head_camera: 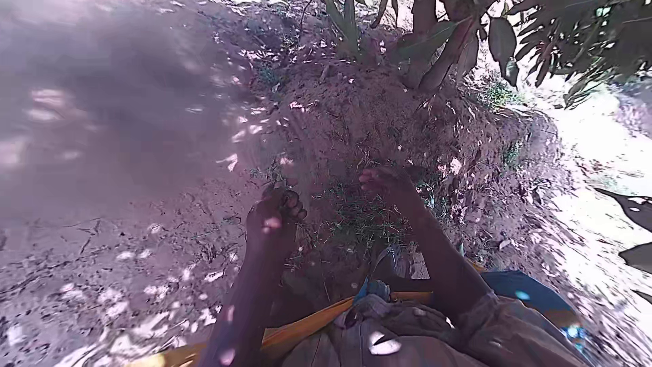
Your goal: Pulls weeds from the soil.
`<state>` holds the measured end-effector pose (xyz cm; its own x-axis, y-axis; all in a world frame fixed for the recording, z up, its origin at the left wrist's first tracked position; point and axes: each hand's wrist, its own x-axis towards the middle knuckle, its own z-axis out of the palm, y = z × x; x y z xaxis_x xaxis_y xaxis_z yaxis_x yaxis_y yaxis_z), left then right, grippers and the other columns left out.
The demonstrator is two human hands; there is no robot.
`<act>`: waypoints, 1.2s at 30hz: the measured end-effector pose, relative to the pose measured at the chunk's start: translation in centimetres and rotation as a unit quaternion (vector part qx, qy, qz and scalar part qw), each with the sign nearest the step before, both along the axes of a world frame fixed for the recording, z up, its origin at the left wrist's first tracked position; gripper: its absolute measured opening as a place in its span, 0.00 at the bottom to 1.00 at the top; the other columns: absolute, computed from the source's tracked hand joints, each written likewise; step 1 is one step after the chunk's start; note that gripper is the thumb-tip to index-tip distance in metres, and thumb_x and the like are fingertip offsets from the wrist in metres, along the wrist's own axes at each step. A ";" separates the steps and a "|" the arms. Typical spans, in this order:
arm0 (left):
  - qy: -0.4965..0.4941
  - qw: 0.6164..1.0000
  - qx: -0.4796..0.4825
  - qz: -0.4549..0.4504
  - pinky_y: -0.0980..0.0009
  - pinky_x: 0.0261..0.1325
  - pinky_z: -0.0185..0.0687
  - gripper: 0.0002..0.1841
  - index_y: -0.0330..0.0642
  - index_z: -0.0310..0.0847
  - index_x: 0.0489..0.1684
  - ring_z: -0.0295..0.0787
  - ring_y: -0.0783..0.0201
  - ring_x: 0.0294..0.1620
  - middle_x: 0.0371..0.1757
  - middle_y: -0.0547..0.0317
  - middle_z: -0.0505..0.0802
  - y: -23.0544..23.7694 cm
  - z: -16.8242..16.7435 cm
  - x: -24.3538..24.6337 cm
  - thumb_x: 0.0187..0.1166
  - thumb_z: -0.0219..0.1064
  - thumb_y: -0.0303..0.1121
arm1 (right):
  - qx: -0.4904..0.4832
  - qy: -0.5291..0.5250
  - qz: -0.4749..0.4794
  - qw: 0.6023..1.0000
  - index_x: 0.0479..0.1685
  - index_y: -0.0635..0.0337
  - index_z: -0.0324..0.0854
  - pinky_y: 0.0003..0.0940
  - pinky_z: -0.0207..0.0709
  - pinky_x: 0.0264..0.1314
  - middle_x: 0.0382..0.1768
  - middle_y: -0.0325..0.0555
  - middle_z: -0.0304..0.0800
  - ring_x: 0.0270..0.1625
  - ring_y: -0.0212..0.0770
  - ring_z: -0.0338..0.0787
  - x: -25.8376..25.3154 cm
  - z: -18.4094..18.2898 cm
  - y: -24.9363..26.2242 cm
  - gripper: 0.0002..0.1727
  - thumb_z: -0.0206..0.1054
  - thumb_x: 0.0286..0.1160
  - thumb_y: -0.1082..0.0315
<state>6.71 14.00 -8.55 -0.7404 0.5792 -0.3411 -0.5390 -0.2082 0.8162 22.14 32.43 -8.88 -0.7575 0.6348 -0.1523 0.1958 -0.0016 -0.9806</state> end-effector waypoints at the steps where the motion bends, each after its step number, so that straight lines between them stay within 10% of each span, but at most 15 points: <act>1: -0.001 1.000 -0.003 0.005 0.84 0.19 0.69 0.24 0.45 0.78 0.48 0.68 0.78 0.13 0.17 0.74 0.73 0.0 -0.1 -0.1 0.96 0.31 0.37 | 0.021 -0.036 -0.042 0.998 0.65 0.68 0.81 0.30 0.85 0.52 0.54 0.51 0.92 0.46 0.34 0.92 0.2 0.0 0.6 0.18 0.49 0.94 0.66; 6: 0.030 1.000 0.001 -0.008 0.86 0.17 0.66 0.24 0.51 0.79 0.41 0.66 0.80 0.11 0.17 0.76 0.74 0.1 0.0 0.0 0.96 0.37 0.49 | 0.206 -0.260 0.025 0.943 0.63 0.67 0.85 0.56 0.74 0.71 0.62 0.61 0.88 0.66 0.56 0.86 0.1 -2.2 1.5 0.18 0.57 0.91 0.64; 12: 0.049 0.999 -0.008 -0.004 0.88 0.17 0.66 0.09 0.51 0.76 0.38 0.66 0.81 0.12 0.18 0.74 0.77 0.7 0.6 0.9 0.91 0.53 0.30 | 0.275 -0.412 0.219 0.841 0.75 0.67 0.78 0.61 0.41 0.93 0.87 0.61 0.64 0.92 0.62 0.55 -0.7 -7.2 -0.4 0.23 0.52 0.89 0.67; 16: 0.043 0.999 -0.030 -0.004 0.87 0.17 0.66 0.09 0.51 0.75 0.38 0.66 0.81 0.12 0.18 0.74 0.75 0.9 0.9 1.1 0.90 0.54 0.30 | 0.207 -0.317 0.078 0.922 0.59 0.72 0.85 0.53 0.72 0.70 0.56 0.65 0.88 0.62 0.57 0.86 -0.7 -4.9 0.5 0.19 0.53 0.92 0.66; 19: 0.045 0.998 -0.033 0.005 0.87 0.17 0.67 0.08 0.49 0.76 0.39 0.66 0.81 0.12 0.19 0.73 0.76 0.9 0.7 1.0 0.90 0.54 0.29 | 0.075 -0.128 -0.053 0.988 0.55 0.69 0.85 0.40 0.75 0.51 0.47 0.54 0.89 0.43 0.40 0.83 0.1 -2.9 1.6 0.17 0.54 0.92 0.66; 25: 0.041 0.999 -0.034 -0.010 0.87 0.18 0.68 0.13 0.44 0.79 0.45 0.68 0.80 0.13 0.18 0.73 0.76 0.7 0.9 1.0 0.93 0.47 0.31 | -0.014 -0.026 -0.105 0.994 0.57 0.72 0.81 0.31 0.85 0.45 0.48 0.54 0.87 0.38 0.37 0.88 0.4 -3.9 1.9 0.11 0.60 0.82 0.80; 30: 0.040 0.997 -0.053 -0.044 0.85 0.21 0.71 0.14 0.43 0.80 0.47 0.70 0.78 0.15 0.21 0.71 0.77 0.7 0.5 0.9 0.94 0.46 0.31 | -0.054 0.061 -0.067 0.994 0.77 0.61 0.72 0.27 0.84 0.38 0.48 0.48 0.89 0.34 0.33 0.88 -0.4 -1.3 0.0 0.26 0.58 0.79 0.83; 36: -0.010 0.990 -0.059 -0.129 0.70 0.44 0.89 0.20 0.32 0.75 0.64 0.93 0.63 0.38 0.41 0.53 0.93 0.9 0.2 1.3 0.96 0.37 0.32 | 0.067 0.033 0.022 0.997 0.70 0.68 0.80 0.31 0.83 0.59 0.65 0.53 0.87 0.56 0.34 0.89 -1.6 0.1 -4.0 0.21 0.59 0.79 0.80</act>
